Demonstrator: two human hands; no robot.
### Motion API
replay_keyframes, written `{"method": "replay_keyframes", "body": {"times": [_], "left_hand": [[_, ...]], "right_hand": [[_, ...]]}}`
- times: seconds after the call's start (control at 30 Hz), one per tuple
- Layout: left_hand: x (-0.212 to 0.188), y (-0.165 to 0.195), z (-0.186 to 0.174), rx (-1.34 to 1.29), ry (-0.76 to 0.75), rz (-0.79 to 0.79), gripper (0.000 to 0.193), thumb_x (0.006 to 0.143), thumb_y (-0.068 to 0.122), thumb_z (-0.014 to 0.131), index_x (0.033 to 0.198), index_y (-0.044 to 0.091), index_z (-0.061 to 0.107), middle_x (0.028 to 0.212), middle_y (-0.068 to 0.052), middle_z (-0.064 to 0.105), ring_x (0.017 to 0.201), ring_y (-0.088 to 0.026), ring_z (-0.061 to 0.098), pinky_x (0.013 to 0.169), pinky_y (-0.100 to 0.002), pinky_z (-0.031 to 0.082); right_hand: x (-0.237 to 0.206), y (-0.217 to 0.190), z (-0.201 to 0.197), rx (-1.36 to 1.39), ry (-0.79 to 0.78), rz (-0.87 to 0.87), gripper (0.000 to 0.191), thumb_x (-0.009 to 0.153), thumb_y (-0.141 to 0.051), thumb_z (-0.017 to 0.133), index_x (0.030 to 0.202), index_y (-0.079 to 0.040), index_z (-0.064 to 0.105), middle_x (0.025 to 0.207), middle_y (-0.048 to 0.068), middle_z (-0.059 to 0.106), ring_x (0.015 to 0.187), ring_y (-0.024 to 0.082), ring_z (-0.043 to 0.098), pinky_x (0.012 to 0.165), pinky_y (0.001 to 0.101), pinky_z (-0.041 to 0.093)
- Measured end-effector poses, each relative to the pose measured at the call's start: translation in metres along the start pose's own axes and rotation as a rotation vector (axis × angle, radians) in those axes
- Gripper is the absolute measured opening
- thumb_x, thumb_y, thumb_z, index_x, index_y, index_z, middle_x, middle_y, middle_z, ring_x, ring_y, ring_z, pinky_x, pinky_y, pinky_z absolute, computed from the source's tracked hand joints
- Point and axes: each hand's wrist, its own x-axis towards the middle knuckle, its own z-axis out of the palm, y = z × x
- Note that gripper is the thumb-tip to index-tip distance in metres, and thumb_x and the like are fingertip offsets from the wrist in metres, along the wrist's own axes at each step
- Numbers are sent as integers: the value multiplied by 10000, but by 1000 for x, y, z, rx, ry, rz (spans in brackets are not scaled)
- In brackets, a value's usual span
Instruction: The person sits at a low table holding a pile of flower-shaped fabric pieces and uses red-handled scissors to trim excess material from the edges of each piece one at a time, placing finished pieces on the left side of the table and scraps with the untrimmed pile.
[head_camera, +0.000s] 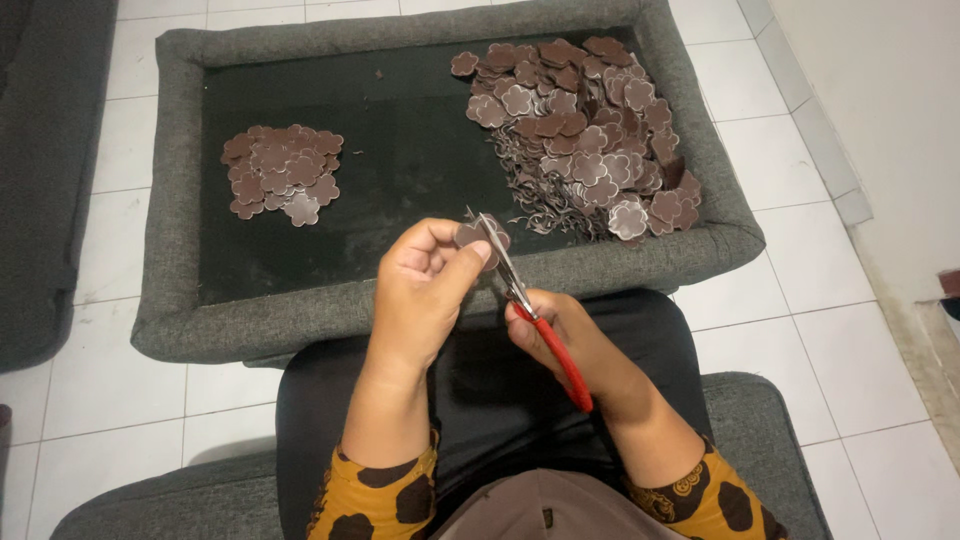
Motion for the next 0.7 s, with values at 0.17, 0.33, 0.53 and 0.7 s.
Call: {"method": "replay_keyframes", "body": {"times": [0.17, 0.33, 0.53, 0.7], "left_hand": [[0, 3, 1, 28, -30, -35, 89, 955, 14, 694, 1033, -12, 660, 919, -59, 726, 769, -72, 652, 701, -218, 535], [0, 1, 0, 0, -55, -51, 100, 947, 12, 701, 1034, -17, 663, 901, -54, 715, 768, -69, 647, 693, -211, 530], [0, -1, 1, 10, -32, -44, 100, 951, 12, 708, 1033, -24, 663, 898, -52, 706, 769, -67, 639, 696, -211, 525], [0, -1, 2, 2, -31, -37, 97, 951, 12, 692, 1039, -13, 661, 919, -51, 719, 774, -64, 640, 704, -212, 529]], "right_hand": [[1, 1, -4, 7, -55, -52, 343, 1002, -429, 640, 955, -104, 540, 826, -77, 455, 770, 33, 405, 650, 214, 369], [-1, -2, -4, 36, -96, -66, 383, 998, -476, 629, 976, -108, 523, 835, -70, 457, 771, 36, 408, 649, 213, 368], [-1, -1, -4, 30, -73, -50, 402, 986, -504, 629, 956, -119, 515, 815, -82, 439, 762, 33, 384, 634, 211, 344], [-2, 0, -5, 38, -60, -15, 388, 981, -478, 636, 940, -115, 505, 800, -82, 427, 750, 41, 373, 618, 221, 335]]}}
